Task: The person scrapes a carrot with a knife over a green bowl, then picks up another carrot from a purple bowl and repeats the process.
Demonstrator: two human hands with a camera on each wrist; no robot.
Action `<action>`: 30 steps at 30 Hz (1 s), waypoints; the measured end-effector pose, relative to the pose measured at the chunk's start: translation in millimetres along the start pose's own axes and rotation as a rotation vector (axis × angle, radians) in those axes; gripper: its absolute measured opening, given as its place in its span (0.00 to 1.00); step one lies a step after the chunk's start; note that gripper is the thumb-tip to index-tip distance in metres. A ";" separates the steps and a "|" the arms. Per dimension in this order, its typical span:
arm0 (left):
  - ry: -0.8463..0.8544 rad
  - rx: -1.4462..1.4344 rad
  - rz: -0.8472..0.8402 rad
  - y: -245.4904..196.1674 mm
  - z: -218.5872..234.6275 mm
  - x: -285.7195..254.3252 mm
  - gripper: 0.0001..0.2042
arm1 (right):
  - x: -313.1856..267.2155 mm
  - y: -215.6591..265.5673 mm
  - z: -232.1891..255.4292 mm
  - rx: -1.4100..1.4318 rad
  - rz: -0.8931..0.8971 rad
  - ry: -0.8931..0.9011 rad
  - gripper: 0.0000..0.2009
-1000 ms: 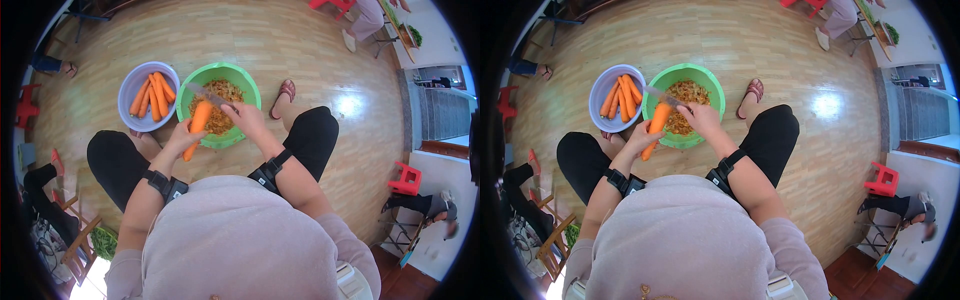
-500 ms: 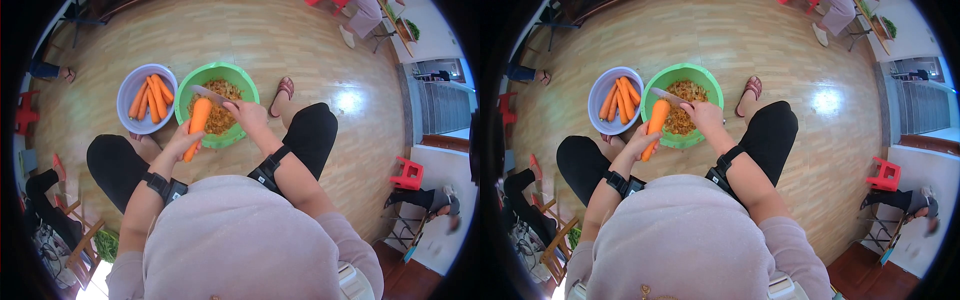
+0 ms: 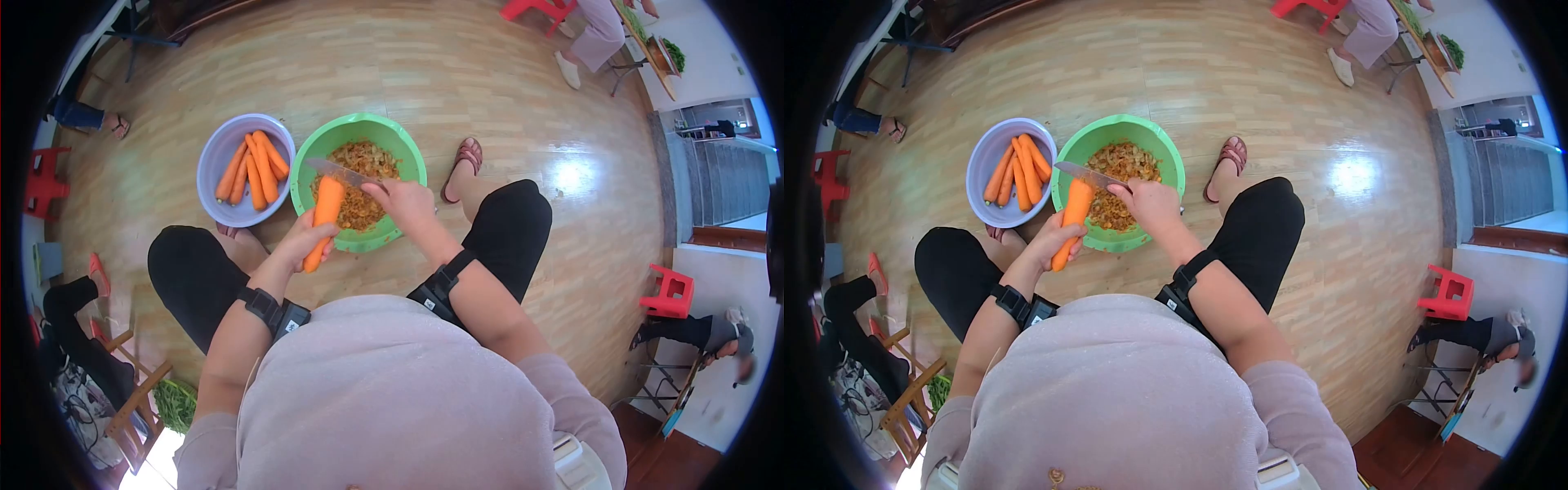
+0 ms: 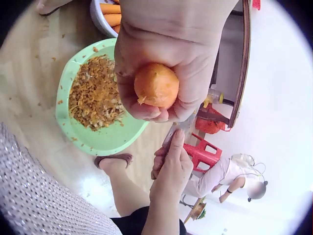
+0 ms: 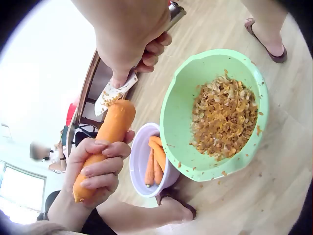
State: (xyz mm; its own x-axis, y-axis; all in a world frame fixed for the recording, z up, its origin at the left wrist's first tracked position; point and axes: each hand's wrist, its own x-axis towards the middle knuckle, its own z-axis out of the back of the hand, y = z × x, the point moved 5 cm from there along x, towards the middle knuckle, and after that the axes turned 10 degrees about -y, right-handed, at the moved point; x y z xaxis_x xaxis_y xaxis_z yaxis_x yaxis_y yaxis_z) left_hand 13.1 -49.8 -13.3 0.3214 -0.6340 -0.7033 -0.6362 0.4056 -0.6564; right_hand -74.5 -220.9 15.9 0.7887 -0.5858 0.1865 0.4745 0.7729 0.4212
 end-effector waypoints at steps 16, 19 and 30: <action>0.059 0.053 -0.019 2.9 -0.4 1.3 0.22 | 3.1 -14.4 -1.5 -0.013 -0.055 0.042 0.26; 0.009 0.071 -0.055 4.0 2.7 4.1 0.24 | 3.2 -12.4 3.4 0.034 -0.115 0.057 0.26; -0.049 0.214 -0.132 -0.7 4.7 0.4 0.28 | 5.1 -10.8 5.6 0.105 -0.204 0.182 0.28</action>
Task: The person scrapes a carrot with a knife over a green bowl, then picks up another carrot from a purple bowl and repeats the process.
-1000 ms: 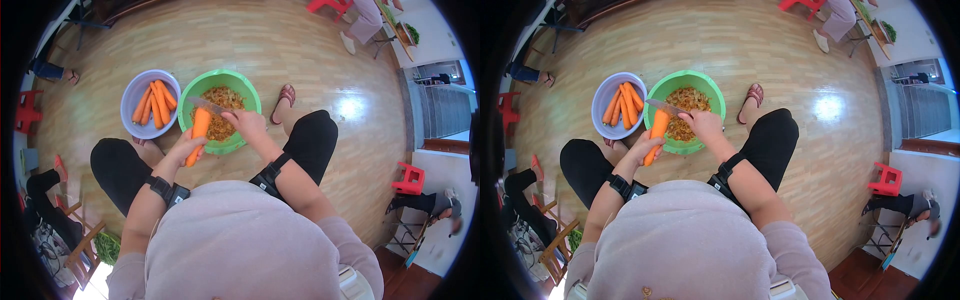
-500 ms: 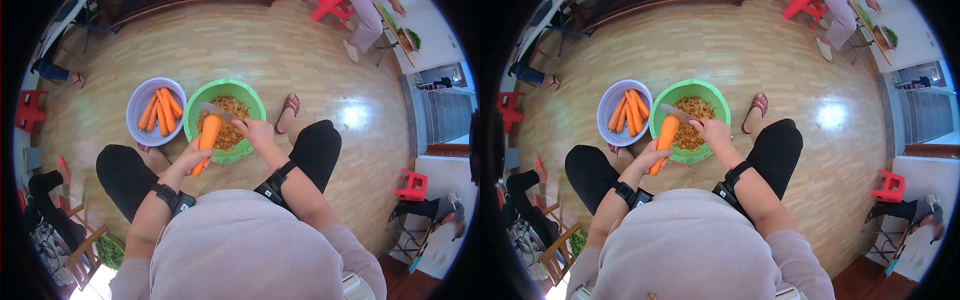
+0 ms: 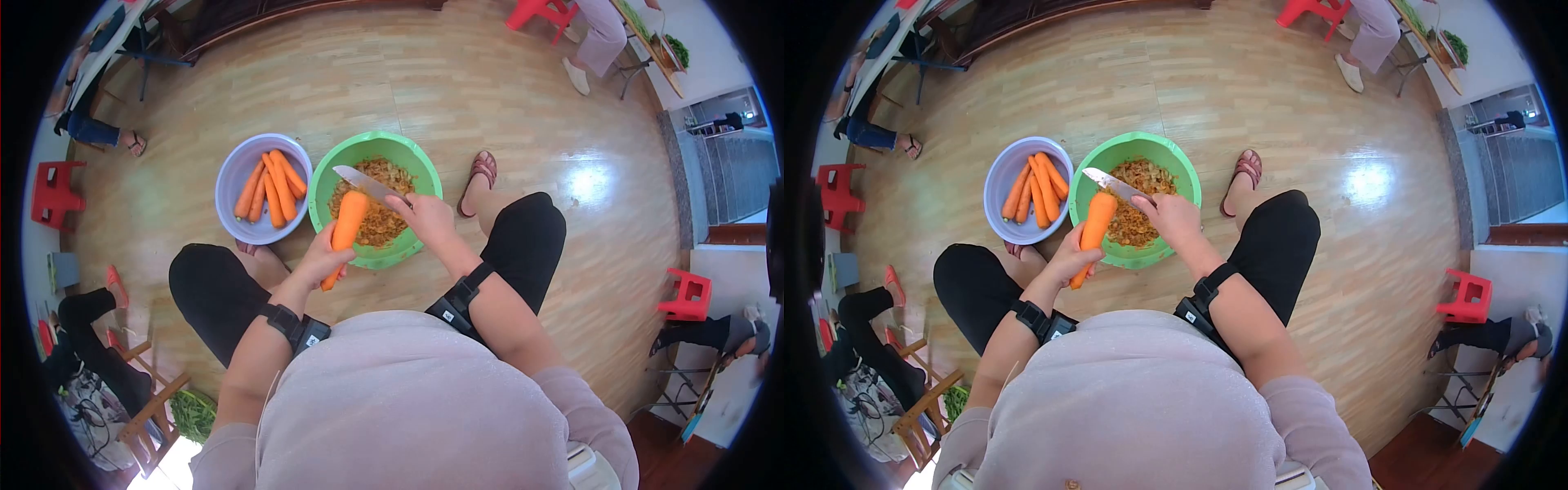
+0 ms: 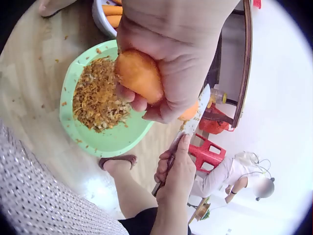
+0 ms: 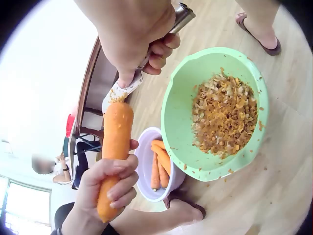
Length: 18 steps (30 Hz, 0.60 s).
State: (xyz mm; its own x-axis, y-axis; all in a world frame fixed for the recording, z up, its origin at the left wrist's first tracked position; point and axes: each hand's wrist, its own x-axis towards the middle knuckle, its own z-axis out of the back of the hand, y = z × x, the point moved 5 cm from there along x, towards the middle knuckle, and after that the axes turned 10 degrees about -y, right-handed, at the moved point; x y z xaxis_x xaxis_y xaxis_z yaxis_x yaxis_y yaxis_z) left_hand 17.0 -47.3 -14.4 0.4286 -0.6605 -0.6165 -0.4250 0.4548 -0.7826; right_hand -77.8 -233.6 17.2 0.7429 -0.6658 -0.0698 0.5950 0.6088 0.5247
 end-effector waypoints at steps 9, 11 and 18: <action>-0.101 0.070 -0.044 2.6 0.9 4.5 0.29 | -5.9 16.2 4.2 0.015 0.089 -0.023 0.28; -0.107 0.098 -0.050 2.8 1.5 4.2 0.30 | -2.7 10.6 0.4 0.037 0.075 -0.020 0.28; -0.073 0.124 -0.033 0.5 -0.1 1.7 0.29 | -0.3 -2.0 0.3 -0.026 0.052 -0.040 0.28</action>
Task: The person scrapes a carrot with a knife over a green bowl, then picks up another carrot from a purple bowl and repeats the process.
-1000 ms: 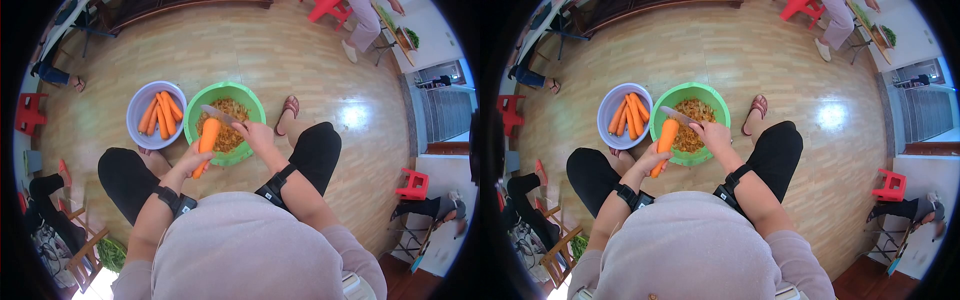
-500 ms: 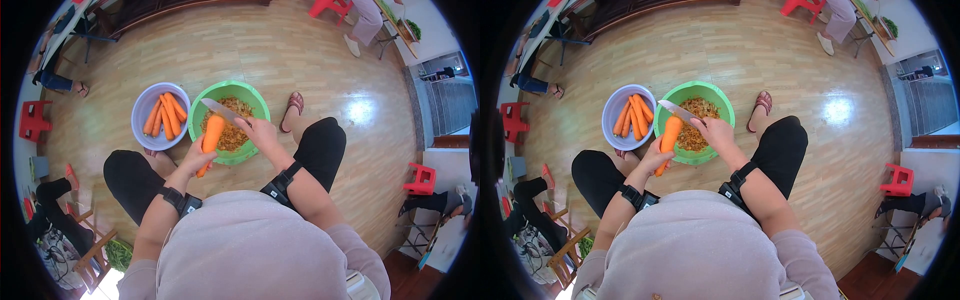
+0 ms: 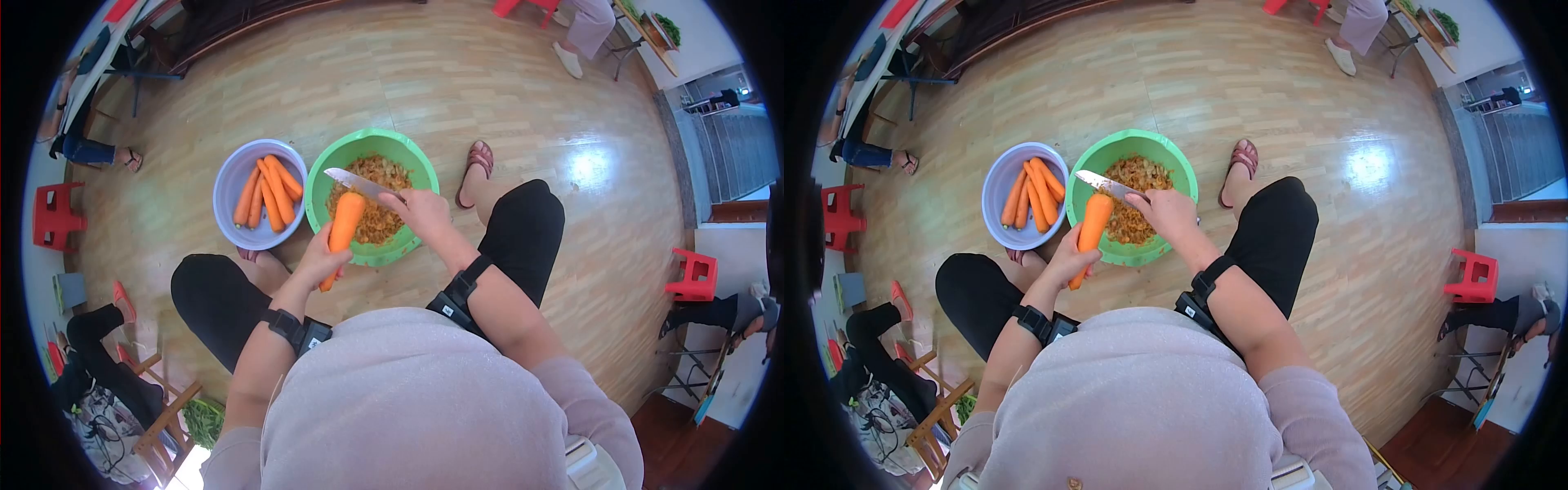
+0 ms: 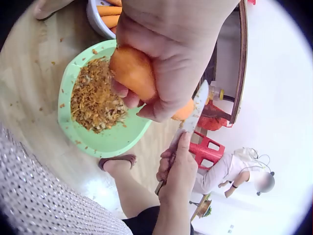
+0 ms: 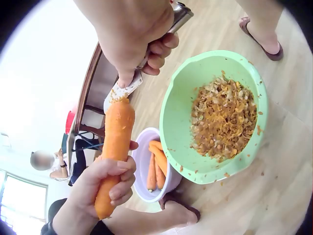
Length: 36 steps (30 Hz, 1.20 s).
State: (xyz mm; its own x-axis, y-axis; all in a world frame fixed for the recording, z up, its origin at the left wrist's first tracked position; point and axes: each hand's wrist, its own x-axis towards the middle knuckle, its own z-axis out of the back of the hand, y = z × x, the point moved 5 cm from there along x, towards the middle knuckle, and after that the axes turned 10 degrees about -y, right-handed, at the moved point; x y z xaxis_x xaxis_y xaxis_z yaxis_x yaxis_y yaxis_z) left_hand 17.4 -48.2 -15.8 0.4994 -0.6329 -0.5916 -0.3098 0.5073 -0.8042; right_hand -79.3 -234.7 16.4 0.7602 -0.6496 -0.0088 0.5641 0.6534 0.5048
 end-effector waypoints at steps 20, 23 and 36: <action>0.063 -0.054 0.104 -2.8 -4.7 -1.1 0.23 | -6.6 22.7 1.5 0.060 0.127 -0.067 0.21; 0.042 -0.208 0.090 -5.4 -3.7 -0.9 0.23 | -15.7 37.5 -2.7 0.072 0.278 -0.018 0.26; 0.157 -0.239 0.085 -4.3 -7.3 -4.0 0.26 | -6.1 16.3 2.8 -0.024 0.104 -0.137 0.25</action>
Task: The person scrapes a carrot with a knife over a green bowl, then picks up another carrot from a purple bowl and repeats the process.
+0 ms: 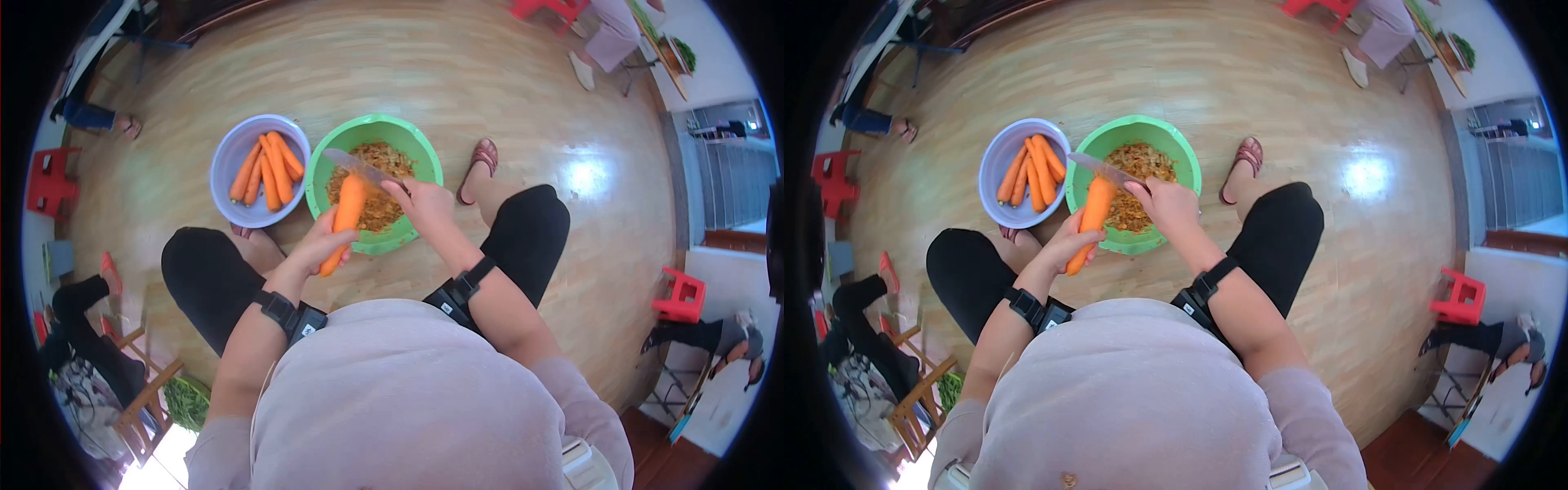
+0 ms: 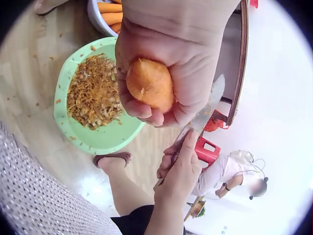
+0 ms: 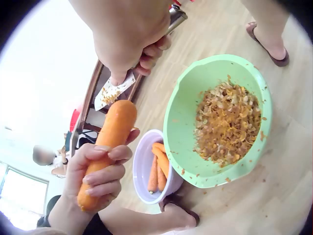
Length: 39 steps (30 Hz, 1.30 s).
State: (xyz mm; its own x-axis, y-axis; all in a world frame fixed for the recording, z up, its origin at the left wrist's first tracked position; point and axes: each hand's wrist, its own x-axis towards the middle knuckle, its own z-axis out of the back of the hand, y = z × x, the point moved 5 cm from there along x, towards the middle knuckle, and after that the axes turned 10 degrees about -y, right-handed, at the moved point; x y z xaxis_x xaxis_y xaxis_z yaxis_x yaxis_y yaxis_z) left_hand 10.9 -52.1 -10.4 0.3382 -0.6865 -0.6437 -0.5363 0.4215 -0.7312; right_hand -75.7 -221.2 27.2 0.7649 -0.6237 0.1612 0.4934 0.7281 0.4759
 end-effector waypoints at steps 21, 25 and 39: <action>-0.210 0.134 -0.219 16.8 7.1 17.8 0.21 | -11.6 -5.1 -27.8 -0.076 0.100 0.194 0.24; -0.260 0.093 -0.168 19.0 13.3 12.1 0.17 | 4.4 -33.1 -29.5 -0.083 -0.008 0.220 0.28; -0.215 -0.081 -0.118 8.9 15.9 -1.7 0.17 | -8.6 -18.8 -51.2 0.270 0.155 0.330 0.23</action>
State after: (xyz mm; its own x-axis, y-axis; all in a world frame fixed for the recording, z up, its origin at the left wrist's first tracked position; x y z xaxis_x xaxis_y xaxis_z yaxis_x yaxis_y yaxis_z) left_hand 17.8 -37.8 -19.5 0.5537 -0.5829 -0.5946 -0.5409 0.2912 -0.7891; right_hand -70.3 -214.9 -27.5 0.9340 -0.3569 -0.0151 0.2702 0.6783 0.6833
